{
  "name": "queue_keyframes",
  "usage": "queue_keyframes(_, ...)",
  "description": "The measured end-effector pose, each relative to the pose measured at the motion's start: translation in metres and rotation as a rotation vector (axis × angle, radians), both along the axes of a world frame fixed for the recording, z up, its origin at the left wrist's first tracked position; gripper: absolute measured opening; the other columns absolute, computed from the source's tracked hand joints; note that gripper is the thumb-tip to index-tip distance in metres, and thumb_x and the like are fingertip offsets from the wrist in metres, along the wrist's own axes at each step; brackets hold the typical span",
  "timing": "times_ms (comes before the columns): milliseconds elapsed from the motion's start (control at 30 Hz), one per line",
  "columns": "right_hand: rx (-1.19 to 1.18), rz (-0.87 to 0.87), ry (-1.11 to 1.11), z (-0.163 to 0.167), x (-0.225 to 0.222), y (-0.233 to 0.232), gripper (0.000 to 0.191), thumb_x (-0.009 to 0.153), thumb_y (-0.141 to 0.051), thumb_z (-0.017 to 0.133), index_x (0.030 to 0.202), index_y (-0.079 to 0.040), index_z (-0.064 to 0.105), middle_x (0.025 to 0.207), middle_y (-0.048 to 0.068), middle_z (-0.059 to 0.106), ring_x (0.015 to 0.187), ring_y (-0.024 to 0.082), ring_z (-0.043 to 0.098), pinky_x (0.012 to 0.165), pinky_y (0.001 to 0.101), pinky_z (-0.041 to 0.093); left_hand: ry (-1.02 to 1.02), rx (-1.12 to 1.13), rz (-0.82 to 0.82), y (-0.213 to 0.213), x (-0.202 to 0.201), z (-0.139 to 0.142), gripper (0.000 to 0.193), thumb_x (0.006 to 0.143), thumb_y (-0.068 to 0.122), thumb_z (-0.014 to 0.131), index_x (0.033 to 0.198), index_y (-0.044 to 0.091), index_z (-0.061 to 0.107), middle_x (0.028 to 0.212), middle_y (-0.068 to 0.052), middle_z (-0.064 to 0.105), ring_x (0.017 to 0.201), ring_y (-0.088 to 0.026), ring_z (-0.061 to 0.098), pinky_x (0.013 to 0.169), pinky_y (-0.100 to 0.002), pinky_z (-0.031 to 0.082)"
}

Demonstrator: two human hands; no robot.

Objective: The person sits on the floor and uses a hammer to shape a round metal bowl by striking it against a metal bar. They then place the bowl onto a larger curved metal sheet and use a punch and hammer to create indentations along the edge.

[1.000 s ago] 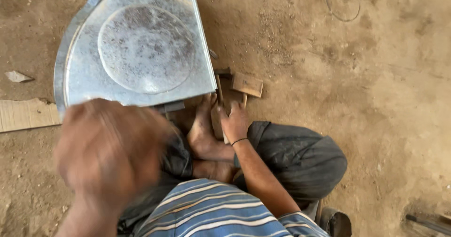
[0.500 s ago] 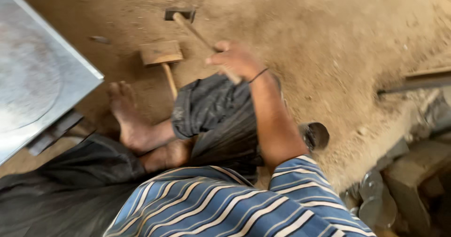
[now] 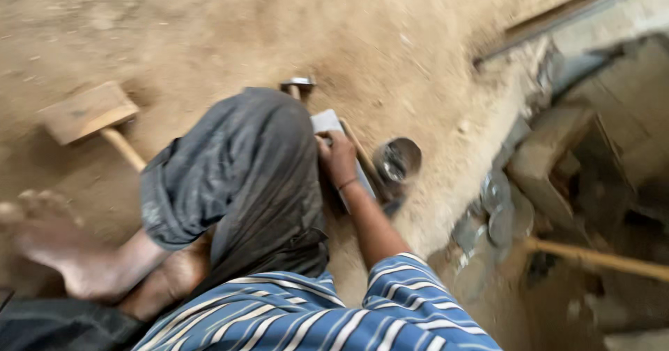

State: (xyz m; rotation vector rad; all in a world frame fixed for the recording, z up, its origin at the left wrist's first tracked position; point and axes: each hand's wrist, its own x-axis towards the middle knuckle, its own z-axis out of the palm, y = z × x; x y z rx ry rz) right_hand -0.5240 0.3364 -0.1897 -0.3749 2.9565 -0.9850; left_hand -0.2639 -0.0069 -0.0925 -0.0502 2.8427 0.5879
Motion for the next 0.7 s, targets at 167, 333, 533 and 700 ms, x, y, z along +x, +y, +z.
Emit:
queue_keyframes(167,0.039,-0.485,0.283,-0.023,0.106,0.065,0.016,0.093,-0.021,0.07,0.102,-0.008,0.07,0.102,0.012,0.069,0.097,0.031,0.067,0.088,0.0425,0.053,-0.075,-0.144,0.019,-0.021,0.001,-0.033,0.056,0.081,0.042,0.083,0.131,0.02,0.074,0.084,-0.009,0.074,0.08,-0.026,0.072,0.075,-0.042,0.054)
queue_keyframes(333,0.586,-0.65,0.274,0.001,0.083,0.151,0.045,0.076,-0.014,0.067,0.12,-0.011,0.059,0.112,0.019,0.069,0.105,0.043,0.064,0.089,0.0554,0.048,-0.112,-0.219,0.036,-0.048,0.014,-0.04,0.061,0.077,0.043,0.085,0.133,0.021,0.074,0.079,-0.009,0.074,0.073,-0.026,0.073,0.07,-0.041,0.056)
queue_keyframes(533,0.826,-0.445,-0.576,0.015,0.037,0.158,0.052,0.083,-0.025,0.068,0.128,-0.011,0.048,0.115,0.026,0.067,0.11,0.047,0.064,0.094,0.0666,0.046,0.129,-0.192,0.232,-0.054,0.042,-0.032,0.06,0.076,0.04,0.083,0.132,0.022,0.073,0.078,-0.011,0.072,0.07,-0.03,0.071,0.066,-0.042,0.057)
queue_keyframes(700,0.821,-0.433,-0.418,0.028,0.057,0.11,0.06,0.084,-0.039,0.078,0.132,-0.02,0.047,0.123,0.026,0.068,0.112,0.047,0.067,0.091,0.0595,0.054,0.394,-0.046,0.523,-0.049,0.082,-0.04,0.039,0.08,0.038,0.08,0.114,0.019,0.077,0.075,-0.009,0.072,0.064,-0.032,0.068,0.061,-0.045,0.055)
